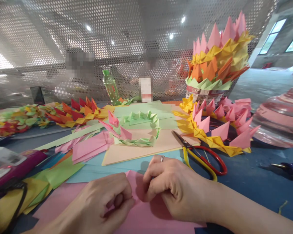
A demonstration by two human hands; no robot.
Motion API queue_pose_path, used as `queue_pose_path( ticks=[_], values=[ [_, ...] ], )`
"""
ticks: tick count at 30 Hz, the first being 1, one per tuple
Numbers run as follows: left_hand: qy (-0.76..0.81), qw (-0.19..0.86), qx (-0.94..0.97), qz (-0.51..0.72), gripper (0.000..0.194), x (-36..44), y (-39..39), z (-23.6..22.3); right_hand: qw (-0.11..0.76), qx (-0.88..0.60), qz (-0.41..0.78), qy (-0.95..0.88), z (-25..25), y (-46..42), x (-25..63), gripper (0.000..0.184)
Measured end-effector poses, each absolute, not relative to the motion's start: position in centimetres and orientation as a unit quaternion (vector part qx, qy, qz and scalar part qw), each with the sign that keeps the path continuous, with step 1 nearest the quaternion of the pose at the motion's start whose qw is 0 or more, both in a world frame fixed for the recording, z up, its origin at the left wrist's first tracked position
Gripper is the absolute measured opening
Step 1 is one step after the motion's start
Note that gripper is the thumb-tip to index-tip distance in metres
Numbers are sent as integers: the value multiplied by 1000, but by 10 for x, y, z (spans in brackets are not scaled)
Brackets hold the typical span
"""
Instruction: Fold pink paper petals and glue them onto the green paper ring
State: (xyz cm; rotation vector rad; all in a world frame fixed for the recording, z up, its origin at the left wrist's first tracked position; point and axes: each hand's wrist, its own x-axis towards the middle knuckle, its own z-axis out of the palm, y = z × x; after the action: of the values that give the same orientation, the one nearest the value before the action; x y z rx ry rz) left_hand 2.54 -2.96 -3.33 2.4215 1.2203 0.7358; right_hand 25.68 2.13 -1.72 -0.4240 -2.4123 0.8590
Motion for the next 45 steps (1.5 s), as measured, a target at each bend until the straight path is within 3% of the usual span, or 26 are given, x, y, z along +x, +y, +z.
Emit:
queue_pose_path(
  ticks=[10,30,45],
  values=[
    [426,162,855,248,20,27,-30,-26,203,-174,317,-910,-9,16,259,61],
    [449,151,854,217,17,27,-31,-22,184,-166,300,-921,-7,13,258,44],
    [295,-26,936,188,33,21,-39,-11,195,-169,283,-924,-9,14,258,45]
  ],
)
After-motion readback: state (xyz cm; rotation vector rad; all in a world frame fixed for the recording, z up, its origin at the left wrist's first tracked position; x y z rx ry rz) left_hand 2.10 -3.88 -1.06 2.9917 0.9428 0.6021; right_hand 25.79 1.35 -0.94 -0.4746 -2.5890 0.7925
